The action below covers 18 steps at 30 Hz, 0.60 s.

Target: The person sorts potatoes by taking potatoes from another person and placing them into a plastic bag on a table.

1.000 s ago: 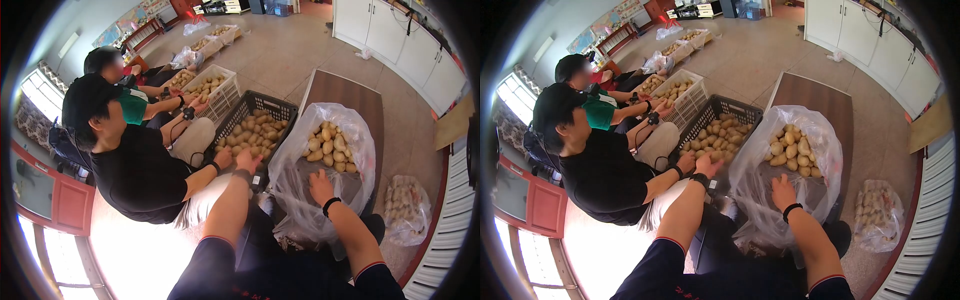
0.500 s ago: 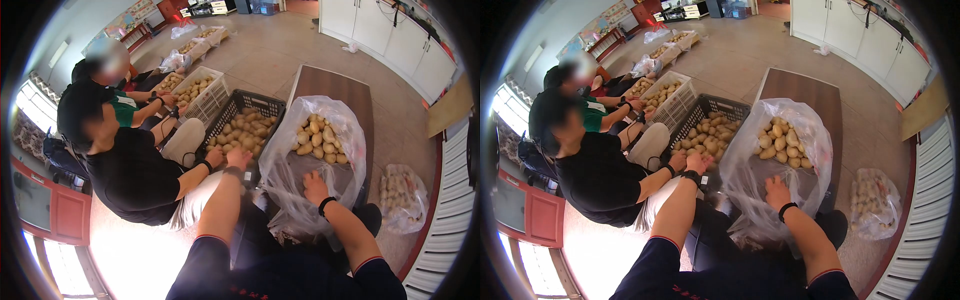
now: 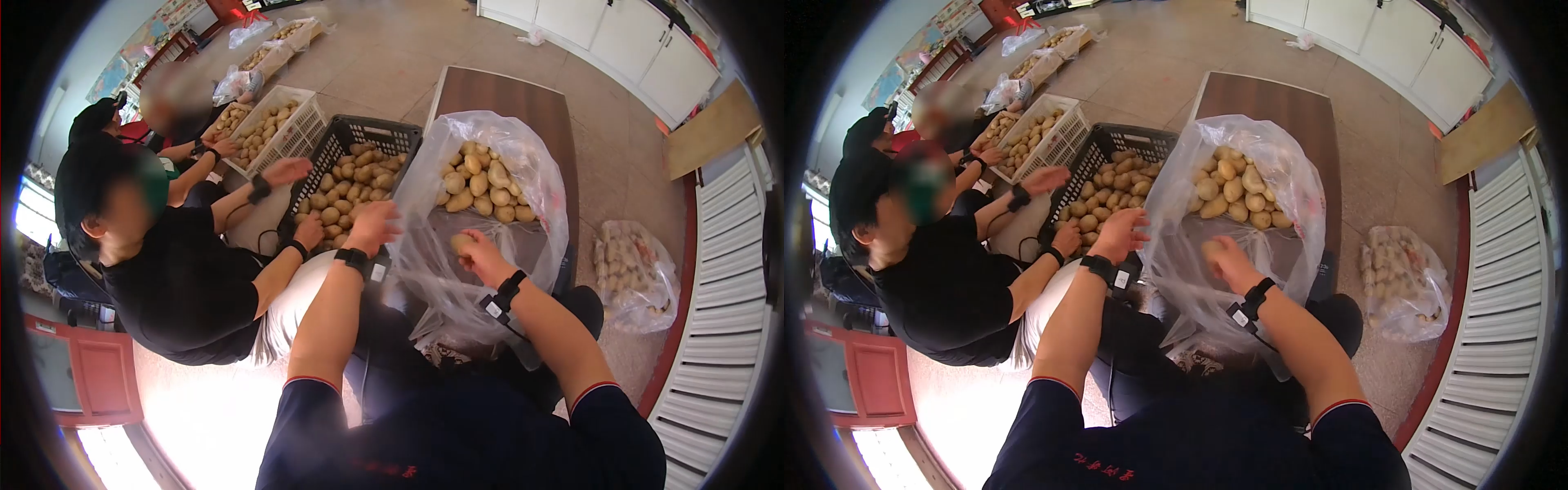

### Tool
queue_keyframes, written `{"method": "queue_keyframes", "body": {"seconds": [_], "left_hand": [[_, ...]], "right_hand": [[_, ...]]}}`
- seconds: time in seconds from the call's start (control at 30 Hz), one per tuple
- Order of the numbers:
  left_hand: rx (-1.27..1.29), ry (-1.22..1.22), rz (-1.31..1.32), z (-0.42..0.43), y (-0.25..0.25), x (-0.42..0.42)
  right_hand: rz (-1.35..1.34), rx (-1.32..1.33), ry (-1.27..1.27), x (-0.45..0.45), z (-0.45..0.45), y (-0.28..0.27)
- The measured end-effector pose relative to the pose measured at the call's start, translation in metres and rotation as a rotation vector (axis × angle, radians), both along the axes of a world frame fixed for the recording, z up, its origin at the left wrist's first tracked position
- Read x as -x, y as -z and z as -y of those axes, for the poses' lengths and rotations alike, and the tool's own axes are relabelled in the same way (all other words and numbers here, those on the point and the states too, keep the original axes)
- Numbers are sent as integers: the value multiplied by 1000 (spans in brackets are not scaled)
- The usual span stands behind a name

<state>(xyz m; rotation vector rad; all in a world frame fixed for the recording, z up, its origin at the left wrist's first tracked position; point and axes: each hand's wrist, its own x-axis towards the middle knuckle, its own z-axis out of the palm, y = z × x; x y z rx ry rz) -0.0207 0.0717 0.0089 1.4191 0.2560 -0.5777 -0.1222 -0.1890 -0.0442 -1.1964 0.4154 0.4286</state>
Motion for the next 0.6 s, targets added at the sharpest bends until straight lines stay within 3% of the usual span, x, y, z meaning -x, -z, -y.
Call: {"method": "queue_keyframes", "body": {"seconds": [0.1, 0.23, 0.43, 0.6], "left_hand": [[-34, 148, -4, 11, -9, 8], [-35, 298, -73, 22, -19, 14], [76, 448, -155, 24, -14, 12], [179, 487, -136, 18, 0, 6]], "right_hand": [[120, -85, -39, -11, -12, -15], [77, -117, -106, -20, -32, -53], [117, 171, -234, -27, -51, -67], [324, 384, -268, -22, -56, -68]]}}
